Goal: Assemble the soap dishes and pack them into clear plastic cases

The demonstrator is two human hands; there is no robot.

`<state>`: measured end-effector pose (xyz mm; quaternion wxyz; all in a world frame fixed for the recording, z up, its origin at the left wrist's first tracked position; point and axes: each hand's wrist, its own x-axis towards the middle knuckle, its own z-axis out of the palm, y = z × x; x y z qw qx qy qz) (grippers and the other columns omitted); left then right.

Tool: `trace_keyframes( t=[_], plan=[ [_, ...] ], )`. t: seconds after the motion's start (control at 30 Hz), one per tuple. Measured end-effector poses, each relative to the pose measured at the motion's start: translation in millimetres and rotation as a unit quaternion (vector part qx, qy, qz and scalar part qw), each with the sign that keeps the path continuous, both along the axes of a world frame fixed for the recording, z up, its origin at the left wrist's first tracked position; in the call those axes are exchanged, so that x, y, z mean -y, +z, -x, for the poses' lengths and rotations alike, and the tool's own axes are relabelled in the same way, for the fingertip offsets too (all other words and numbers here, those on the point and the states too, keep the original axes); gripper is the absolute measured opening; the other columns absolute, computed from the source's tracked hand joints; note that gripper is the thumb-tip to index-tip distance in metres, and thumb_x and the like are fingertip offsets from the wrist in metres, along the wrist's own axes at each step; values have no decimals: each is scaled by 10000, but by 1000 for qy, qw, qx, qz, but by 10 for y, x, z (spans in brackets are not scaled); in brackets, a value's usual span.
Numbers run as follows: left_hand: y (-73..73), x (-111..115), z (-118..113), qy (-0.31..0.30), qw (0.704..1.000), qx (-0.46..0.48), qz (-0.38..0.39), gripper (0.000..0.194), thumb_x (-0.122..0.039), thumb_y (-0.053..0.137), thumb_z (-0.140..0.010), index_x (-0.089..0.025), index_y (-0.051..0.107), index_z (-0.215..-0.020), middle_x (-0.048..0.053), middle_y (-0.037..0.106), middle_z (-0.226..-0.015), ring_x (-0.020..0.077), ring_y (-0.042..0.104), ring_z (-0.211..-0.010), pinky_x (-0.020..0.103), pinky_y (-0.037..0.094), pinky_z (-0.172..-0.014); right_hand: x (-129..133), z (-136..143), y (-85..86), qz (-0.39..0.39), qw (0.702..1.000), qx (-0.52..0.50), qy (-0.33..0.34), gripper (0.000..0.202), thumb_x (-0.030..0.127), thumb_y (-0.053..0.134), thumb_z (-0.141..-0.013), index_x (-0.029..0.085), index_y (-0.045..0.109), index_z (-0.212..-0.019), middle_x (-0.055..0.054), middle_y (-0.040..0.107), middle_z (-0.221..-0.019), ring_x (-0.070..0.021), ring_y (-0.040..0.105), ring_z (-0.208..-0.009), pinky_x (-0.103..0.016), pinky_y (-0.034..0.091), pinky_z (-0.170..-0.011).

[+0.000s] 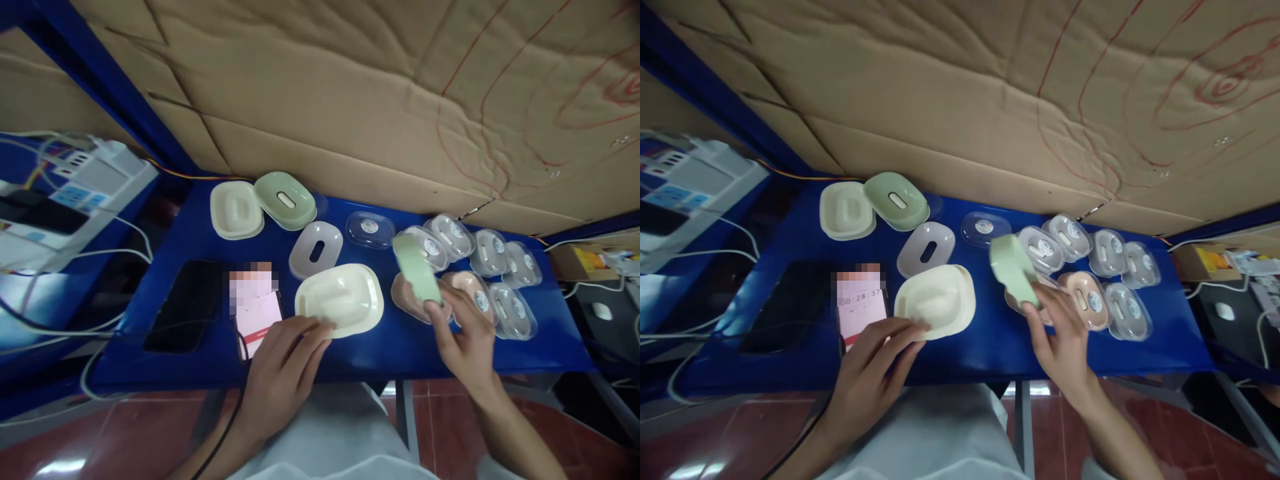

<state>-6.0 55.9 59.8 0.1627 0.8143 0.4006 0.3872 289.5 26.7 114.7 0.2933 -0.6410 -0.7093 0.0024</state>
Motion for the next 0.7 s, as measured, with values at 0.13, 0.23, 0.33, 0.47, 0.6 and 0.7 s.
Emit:
trace_keyframes(
  t=[0.13,0.23,0.33,0.47,0.6,0.7],
  plan=[
    [-191,100,-35,-94,991,-93,-10,354,-21,523,-1020,-164,654,-1316,107,748,-1175,259,699,-1074,400,581,-917,375,238,-262,32,997,-52,-46,577,260,557,-1037,503,506,-1559,2,778,-1254,-340,756,-1119,-548,625,-885],
    [-359,187,-37,-114,985,-126,-6,362,-2,499,-1003,-169,678,-1270,115,743,-1201,265,713,-1097,401,598,-910,434,451,-470,59,998,-5,29,725,207,547,-1035,493,331,-1666,8,788,-1251,-324,763,-1118,-540,601,-892],
    [-456,240,-9,-65,993,-103,-2,346,-8,567,-986,-207,682,-1245,115,711,-1248,255,698,-1181,386,612,-955,405,571,-643,78,991,69,79,826,178,569,-1030,443,194,-1717,-7,781,-1296,-313,760,-1148,-539,566,-938],
    [-461,219,24,-25,993,-114,-15,413,-69,639,-990,-269,652,-1351,127,639,-1448,307,609,-1391,477,586,-1093,425,668,-823,91,980,122,130,766,231,584,-1044,428,251,-1706,-20,712,-1436,-318,710,-1282,-590,518,-1057],
    [-432,154,36,-66,983,-172,-9,359,-183,620,-1041,-193,647,-1399,172,572,-1579,352,520,-1501,508,546,-1159,449,691,-861,85,968,141,188,638,184,548,-1059,377,407,-1650,-33,646,-1519,-291,645,-1390,-603,491,-1112],
    [-426,138,29,-68,982,-176,-5,313,-203,587,-1060,-179,677,-1358,150,593,-1574,342,493,-1527,499,531,-1172,262,548,-682,90,956,126,247,597,204,578,-1058,334,455,-1628,-43,682,-1484,-261,669,-1357,-533,503,-1117]
  ],
)
